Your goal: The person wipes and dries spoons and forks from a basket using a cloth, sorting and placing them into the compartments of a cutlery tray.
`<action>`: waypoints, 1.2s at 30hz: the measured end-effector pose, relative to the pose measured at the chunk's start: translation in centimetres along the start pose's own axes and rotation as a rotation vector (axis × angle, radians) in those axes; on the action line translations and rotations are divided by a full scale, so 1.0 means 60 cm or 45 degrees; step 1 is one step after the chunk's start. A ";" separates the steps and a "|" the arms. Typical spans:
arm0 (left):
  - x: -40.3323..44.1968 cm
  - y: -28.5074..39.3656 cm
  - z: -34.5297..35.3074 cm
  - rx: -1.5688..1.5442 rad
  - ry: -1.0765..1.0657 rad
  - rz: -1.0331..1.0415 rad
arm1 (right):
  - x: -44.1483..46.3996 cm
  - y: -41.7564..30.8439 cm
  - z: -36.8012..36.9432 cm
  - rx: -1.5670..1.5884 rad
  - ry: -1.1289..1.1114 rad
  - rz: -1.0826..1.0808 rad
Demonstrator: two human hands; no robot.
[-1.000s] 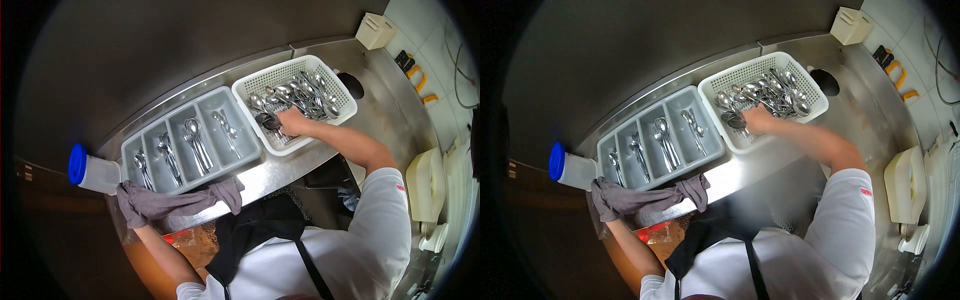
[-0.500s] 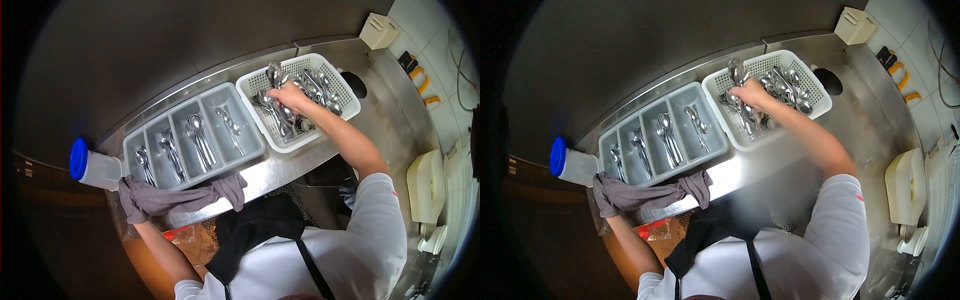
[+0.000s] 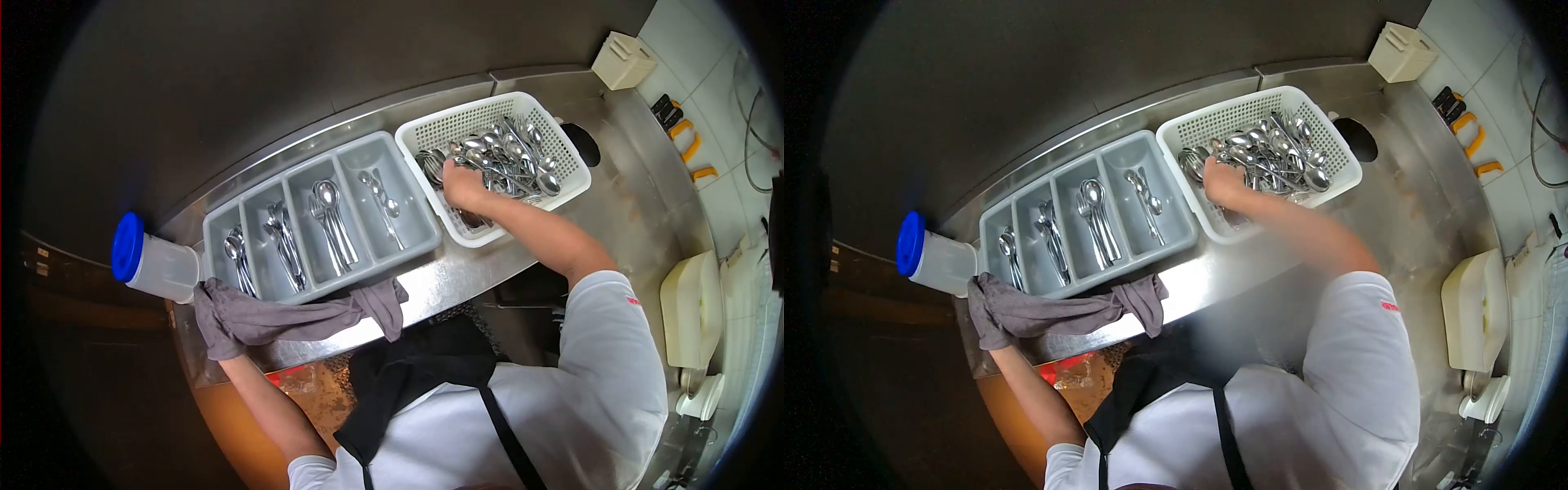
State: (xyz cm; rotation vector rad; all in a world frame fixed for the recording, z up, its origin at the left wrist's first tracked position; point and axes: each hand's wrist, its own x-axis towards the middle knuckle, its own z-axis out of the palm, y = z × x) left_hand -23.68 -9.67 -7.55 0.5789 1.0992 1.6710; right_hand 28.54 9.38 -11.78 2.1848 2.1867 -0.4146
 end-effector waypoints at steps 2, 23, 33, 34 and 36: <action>-0.011 -0.006 0.014 0.181 0.071 0.163 | 0.000 0.002 -0.013 0.051 -0.035 -0.002; -0.155 -0.052 0.464 1.651 -0.570 1.268 | -0.027 -0.001 -0.097 2.464 0.797 0.269; -0.129 -0.182 0.592 1.652 -0.643 1.136 | -0.108 -0.079 -0.126 2.359 1.382 0.066; -0.133 -0.188 0.590 1.723 -0.565 1.263 | -0.112 -0.075 -0.129 2.421 1.379 0.050; -0.100 -0.204 0.556 1.762 -0.531 1.649 | -0.108 -0.035 -0.142 2.450 1.219 0.096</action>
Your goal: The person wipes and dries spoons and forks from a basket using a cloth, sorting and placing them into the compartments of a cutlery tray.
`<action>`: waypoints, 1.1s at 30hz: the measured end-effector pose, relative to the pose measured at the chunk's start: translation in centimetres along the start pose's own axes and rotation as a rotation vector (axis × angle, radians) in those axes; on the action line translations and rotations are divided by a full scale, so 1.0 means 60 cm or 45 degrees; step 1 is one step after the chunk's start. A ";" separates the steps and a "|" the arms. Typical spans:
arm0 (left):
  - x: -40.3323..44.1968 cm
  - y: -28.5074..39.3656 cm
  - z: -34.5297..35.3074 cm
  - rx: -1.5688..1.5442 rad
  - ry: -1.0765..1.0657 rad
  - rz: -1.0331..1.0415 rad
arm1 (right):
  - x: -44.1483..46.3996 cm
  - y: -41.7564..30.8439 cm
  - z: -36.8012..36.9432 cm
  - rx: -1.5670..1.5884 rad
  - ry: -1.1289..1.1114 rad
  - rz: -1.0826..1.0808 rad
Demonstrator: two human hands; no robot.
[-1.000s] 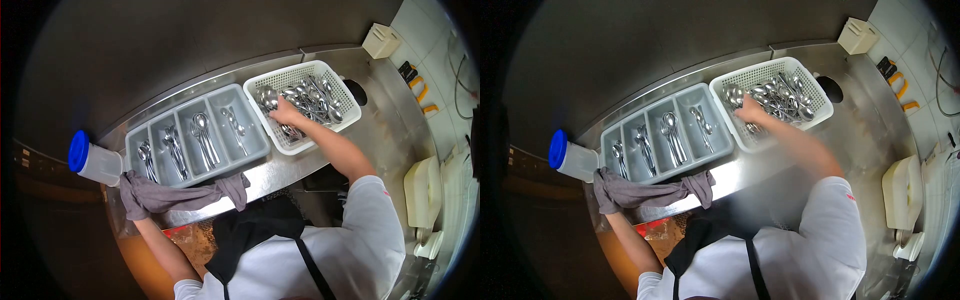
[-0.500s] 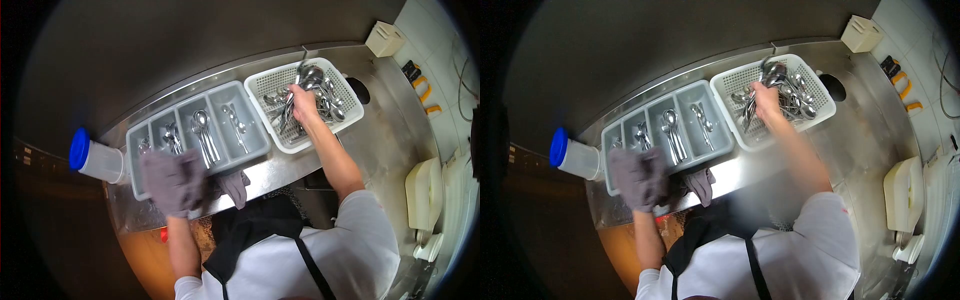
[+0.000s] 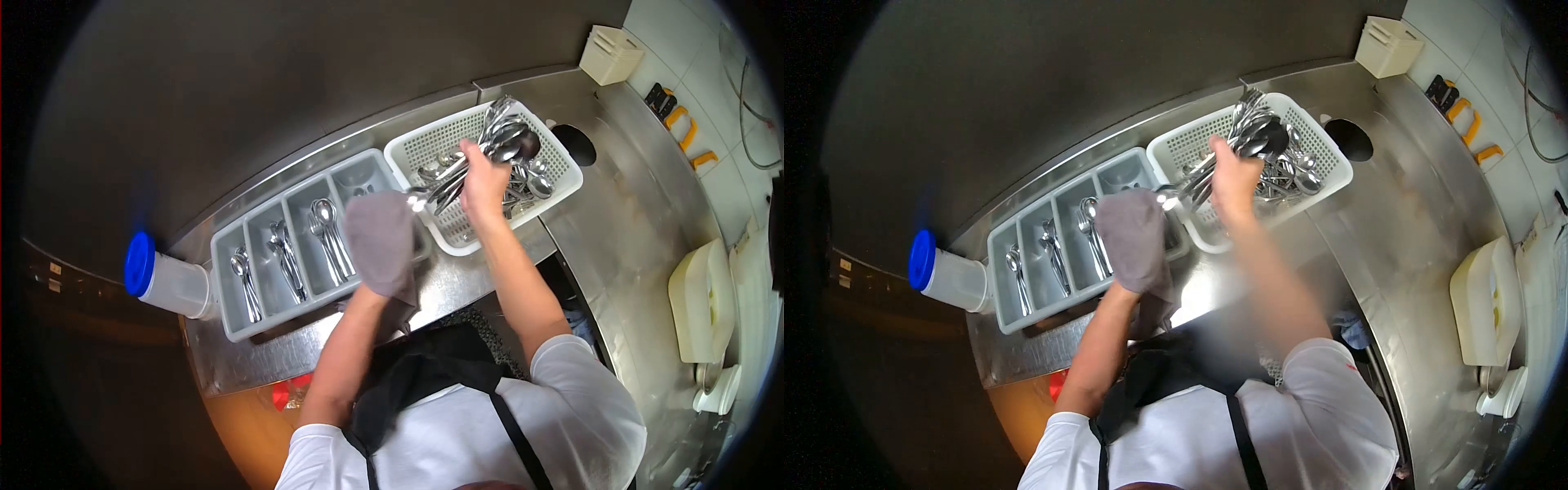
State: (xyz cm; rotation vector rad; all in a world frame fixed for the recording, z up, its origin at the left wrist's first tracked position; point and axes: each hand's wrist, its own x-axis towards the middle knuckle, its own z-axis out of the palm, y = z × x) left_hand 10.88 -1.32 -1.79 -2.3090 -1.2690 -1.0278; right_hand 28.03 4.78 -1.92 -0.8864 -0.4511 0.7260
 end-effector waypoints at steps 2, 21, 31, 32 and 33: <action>-0.004 -0.030 -0.007 -0.025 0.076 -0.058 | 0.061 -0.009 -0.038 0.015 -0.303 0.241; 0.113 -0.061 0.014 0.075 0.172 0.085 | 0.066 -0.026 -0.016 -0.419 -1.174 0.746; -0.068 -0.153 -0.170 -0.070 -0.057 -0.308 | 0.151 0.008 -0.065 -0.077 -0.588 0.423; -0.093 -0.157 -0.186 -0.039 -0.078 -0.333 | 0.135 -0.011 -0.057 0.218 -0.482 0.464; -0.115 -0.160 -0.199 -0.007 -0.090 -0.355 | 0.148 -0.002 -0.065 0.169 -0.543 0.491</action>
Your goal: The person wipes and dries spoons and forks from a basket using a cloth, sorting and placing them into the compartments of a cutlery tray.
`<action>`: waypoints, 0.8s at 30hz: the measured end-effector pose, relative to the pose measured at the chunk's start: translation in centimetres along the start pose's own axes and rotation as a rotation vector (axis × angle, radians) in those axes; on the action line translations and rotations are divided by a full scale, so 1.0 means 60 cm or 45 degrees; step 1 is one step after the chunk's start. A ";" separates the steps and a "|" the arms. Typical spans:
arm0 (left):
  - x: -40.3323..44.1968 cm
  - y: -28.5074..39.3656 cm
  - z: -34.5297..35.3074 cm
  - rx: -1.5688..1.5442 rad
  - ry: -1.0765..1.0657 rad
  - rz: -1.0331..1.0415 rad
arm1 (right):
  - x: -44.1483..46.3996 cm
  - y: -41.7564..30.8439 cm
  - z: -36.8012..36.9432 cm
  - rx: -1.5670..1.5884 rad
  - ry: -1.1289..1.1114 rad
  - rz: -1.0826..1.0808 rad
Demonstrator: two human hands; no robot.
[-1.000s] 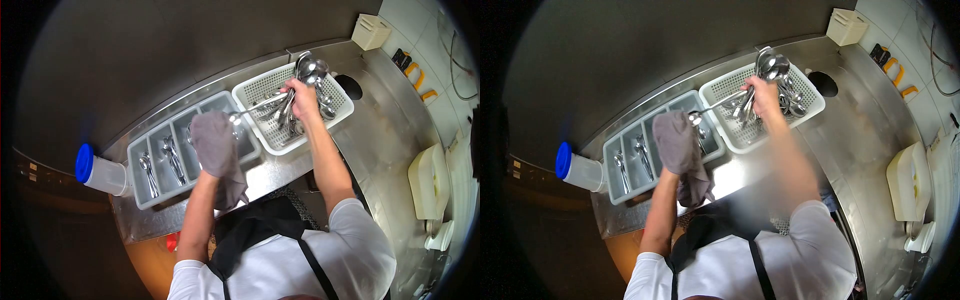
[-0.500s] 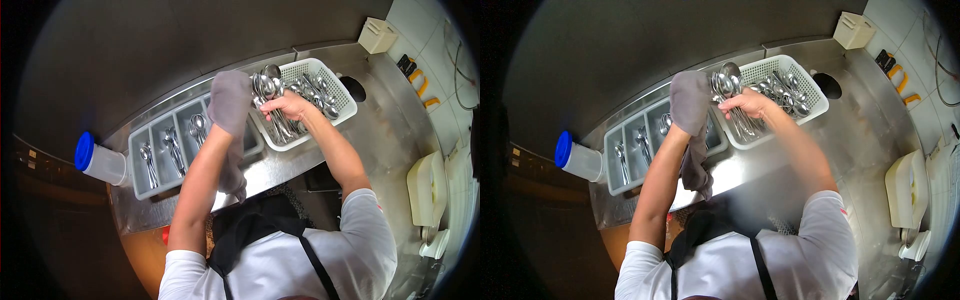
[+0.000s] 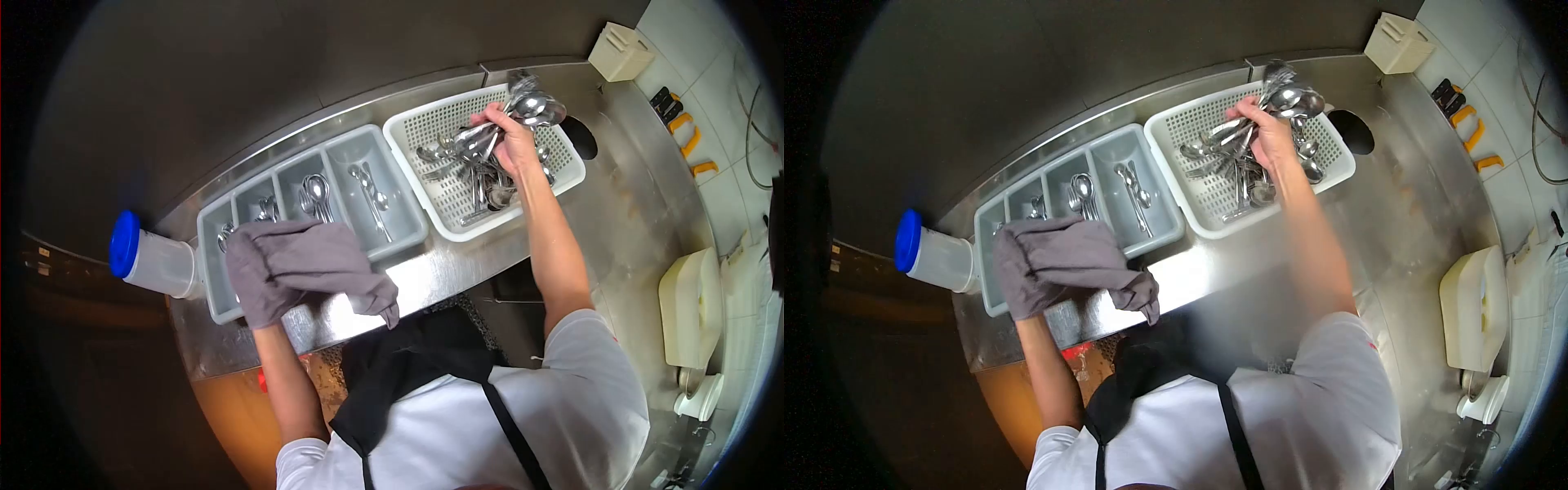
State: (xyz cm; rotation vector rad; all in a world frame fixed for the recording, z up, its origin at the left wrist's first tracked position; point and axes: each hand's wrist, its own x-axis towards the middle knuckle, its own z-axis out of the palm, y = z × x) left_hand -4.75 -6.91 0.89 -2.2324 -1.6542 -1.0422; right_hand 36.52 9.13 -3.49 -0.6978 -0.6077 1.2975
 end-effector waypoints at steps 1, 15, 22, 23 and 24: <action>-0.017 -0.012 -0.008 -0.160 0.015 -0.113 | 0.009 0.003 -0.014 -0.099 0.012 0.061; -0.080 -0.075 -0.040 -1.105 0.028 -0.701 | 0.051 -0.080 -0.064 -2.678 -0.092 0.055; -0.075 -0.074 -0.027 -1.132 0.146 -0.886 | 0.023 0.022 -0.135 -2.837 -0.377 0.232; -0.075 -0.076 -0.023 -1.199 0.123 -0.895 | 0.018 0.045 -0.145 -2.844 -0.301 0.202; -0.074 -0.076 -0.022 -1.178 0.064 -0.871 | 0.006 0.048 -0.126 -2.852 -0.262 0.152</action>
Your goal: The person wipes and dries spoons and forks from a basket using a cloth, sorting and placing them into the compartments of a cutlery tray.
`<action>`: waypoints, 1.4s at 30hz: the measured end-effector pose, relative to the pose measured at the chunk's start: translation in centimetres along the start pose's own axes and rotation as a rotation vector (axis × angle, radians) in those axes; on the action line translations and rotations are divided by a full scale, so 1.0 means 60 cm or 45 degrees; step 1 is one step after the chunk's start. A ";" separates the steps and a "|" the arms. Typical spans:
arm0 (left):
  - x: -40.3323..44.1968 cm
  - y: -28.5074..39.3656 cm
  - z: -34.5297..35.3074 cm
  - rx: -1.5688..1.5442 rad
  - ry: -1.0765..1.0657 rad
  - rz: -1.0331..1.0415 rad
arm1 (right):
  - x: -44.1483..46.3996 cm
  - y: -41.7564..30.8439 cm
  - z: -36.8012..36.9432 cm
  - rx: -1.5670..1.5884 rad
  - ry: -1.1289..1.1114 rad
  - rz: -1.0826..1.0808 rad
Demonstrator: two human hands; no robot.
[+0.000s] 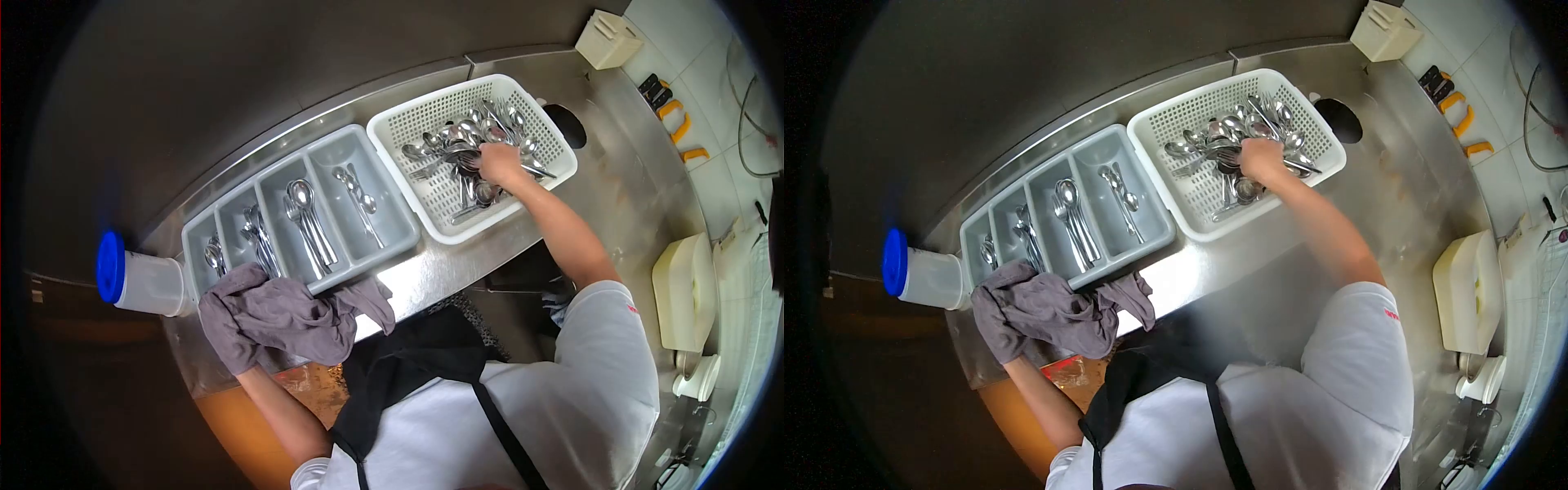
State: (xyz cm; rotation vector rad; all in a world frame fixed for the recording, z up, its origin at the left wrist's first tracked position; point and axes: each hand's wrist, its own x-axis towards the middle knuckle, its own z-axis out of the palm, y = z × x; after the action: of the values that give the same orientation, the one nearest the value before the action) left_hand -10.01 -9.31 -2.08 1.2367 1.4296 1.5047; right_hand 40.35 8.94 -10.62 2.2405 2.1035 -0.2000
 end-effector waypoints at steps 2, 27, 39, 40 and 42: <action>0.004 0.002 0.000 -0.003 -0.069 -0.026 | -0.007 -0.009 -0.004 0.007 0.102 0.003; 0.010 -0.016 -0.028 -0.279 0.057 -0.182 | 0.023 0.006 -0.109 2.182 0.834 -0.214; -0.028 0.007 0.007 0.669 -0.027 0.179 | -0.005 -0.016 -0.095 2.961 0.512 -0.196; -0.030 0.010 0.023 0.834 -0.026 0.235 | -0.005 -0.030 -0.096 2.918 0.546 -0.204; -0.032 0.021 0.064 1.261 -0.134 0.481 | -0.012 -0.060 -0.103 2.942 0.518 -0.201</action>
State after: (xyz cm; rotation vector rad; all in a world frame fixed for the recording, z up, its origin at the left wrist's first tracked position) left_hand -5.66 -10.13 -1.42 2.2222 2.0312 0.8793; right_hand 37.06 9.28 -4.28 2.0709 1.9041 -3.9751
